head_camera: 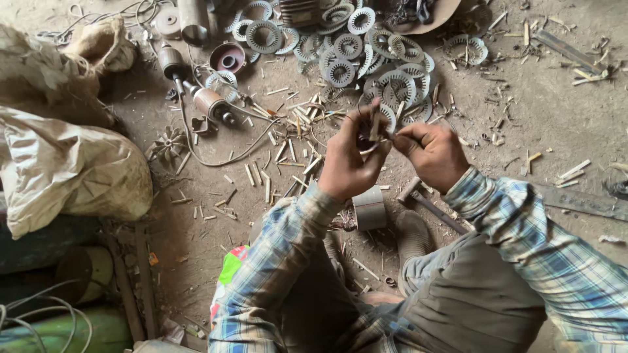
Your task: The person sits on the floor and uses a hammer and metal bar to pry and pull copper windings from a cylindrical motor stator. They repeatedly strike the stator and pull out wire bundles, placing them aside.
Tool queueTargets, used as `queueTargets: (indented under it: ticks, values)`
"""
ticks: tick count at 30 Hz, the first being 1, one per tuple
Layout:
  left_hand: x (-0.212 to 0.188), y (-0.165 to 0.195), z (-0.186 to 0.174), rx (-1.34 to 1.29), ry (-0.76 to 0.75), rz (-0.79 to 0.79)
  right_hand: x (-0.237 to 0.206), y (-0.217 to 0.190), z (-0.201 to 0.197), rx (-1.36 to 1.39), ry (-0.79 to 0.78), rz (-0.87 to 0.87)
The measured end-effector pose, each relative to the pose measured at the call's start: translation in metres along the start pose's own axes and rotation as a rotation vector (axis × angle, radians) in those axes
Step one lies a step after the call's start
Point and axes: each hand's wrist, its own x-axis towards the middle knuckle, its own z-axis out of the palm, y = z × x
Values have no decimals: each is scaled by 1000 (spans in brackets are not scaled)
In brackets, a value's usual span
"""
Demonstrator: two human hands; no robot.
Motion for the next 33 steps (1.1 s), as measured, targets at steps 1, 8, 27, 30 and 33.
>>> queueTargets:
  ticks: [1, 8, 27, 30, 33]
  values:
    - [0, 0, -3, -70, -38, 84, -2, -1, -4, -123, 39, 26]
    - [1, -21, -60, 47, -125, 171, -2, -3, -20, -412, 193, -178]
    - [7, -24, 1, 771, -335, 45, -11, -24, -17, -545, 127, -185]
    - [2, -28, 6, 642, -379, -22, -15, -21, -17, -506, 121, -176]
    - [-9, -34, 10, 488, -290, 125, -17, -21, -17, -484, 115, -198]
